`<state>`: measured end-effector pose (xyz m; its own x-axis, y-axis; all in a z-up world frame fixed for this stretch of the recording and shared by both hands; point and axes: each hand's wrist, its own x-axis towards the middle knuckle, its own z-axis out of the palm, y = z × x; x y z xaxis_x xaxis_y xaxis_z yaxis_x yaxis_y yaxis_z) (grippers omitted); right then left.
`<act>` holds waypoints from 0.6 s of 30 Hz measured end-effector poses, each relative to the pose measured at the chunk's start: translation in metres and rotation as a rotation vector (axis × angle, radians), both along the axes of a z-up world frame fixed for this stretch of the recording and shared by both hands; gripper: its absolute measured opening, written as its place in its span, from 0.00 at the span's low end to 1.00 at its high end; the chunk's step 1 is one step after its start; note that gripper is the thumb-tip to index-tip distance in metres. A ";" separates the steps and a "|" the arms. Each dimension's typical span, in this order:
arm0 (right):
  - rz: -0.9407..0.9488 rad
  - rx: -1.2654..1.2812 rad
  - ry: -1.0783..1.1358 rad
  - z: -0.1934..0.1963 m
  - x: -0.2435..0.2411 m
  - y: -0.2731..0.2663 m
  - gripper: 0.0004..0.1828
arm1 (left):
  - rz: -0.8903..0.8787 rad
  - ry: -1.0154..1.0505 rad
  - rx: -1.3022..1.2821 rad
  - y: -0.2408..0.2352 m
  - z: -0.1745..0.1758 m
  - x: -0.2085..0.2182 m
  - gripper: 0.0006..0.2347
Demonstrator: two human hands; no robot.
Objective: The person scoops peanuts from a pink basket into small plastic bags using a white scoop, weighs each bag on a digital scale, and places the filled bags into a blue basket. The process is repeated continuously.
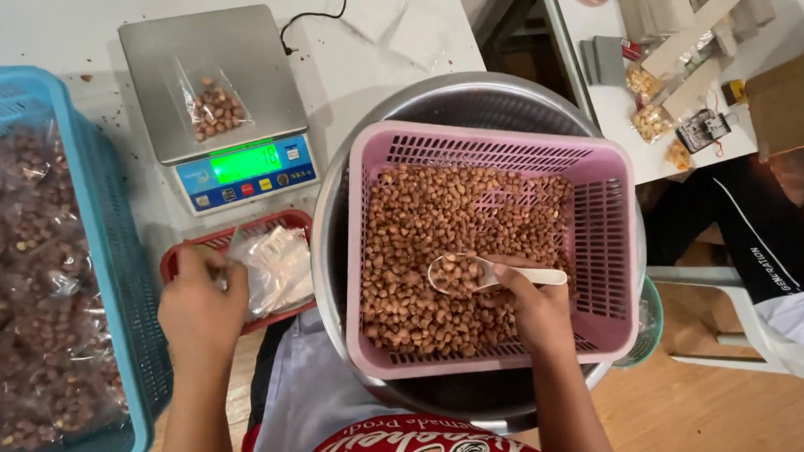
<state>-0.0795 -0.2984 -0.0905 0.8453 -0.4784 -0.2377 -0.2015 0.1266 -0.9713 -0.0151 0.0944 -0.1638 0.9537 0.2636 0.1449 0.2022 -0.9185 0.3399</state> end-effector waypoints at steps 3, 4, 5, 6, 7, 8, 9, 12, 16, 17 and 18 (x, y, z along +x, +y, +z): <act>-0.079 0.082 -0.040 -0.020 -0.010 -0.001 0.10 | -0.062 -0.003 -0.507 -0.023 0.073 -0.006 0.12; -0.083 0.086 -0.067 -0.018 -0.006 0.000 0.09 | -0.199 -0.090 -0.712 -0.032 0.080 -0.001 0.12; -0.086 0.090 -0.093 -0.015 -0.002 0.000 0.08 | -0.338 -0.179 -0.916 -0.040 0.087 0.005 0.14; -0.079 0.088 -0.100 -0.010 0.000 -0.001 0.08 | -0.335 -0.189 -0.917 -0.054 0.100 0.005 0.14; -0.047 0.117 -0.110 -0.006 0.002 -0.001 0.10 | -0.426 -0.131 -1.071 -0.068 0.112 0.006 0.08; -0.017 0.147 -0.111 -0.002 0.000 -0.001 0.11 | -0.515 -0.062 -1.223 -0.081 0.123 0.004 0.07; -0.012 0.145 -0.108 0.002 -0.002 0.000 0.11 | -0.509 -0.063 -1.225 -0.090 0.120 -0.001 0.07; 0.008 0.163 -0.147 0.026 0.001 0.006 0.11 | -0.838 0.309 -1.523 -0.114 0.118 -0.008 0.06; 0.042 0.015 -0.216 0.077 0.006 0.004 0.12 | -0.966 0.483 -1.572 -0.129 0.111 -0.015 0.04; 0.055 -0.070 -0.248 0.088 0.006 0.001 0.12 | -0.918 0.539 -1.621 -0.132 0.106 -0.015 0.05; 0.051 -0.070 -0.253 0.099 0.008 0.006 0.12 | -0.924 0.538 -1.617 -0.133 0.103 -0.014 0.05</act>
<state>-0.0714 -0.2929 0.0088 0.8973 -0.4411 0.0162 0.0442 0.0531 -0.9976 -0.0291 -0.0385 -0.0607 0.7093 -0.7048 0.0083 0.2714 0.2839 0.9197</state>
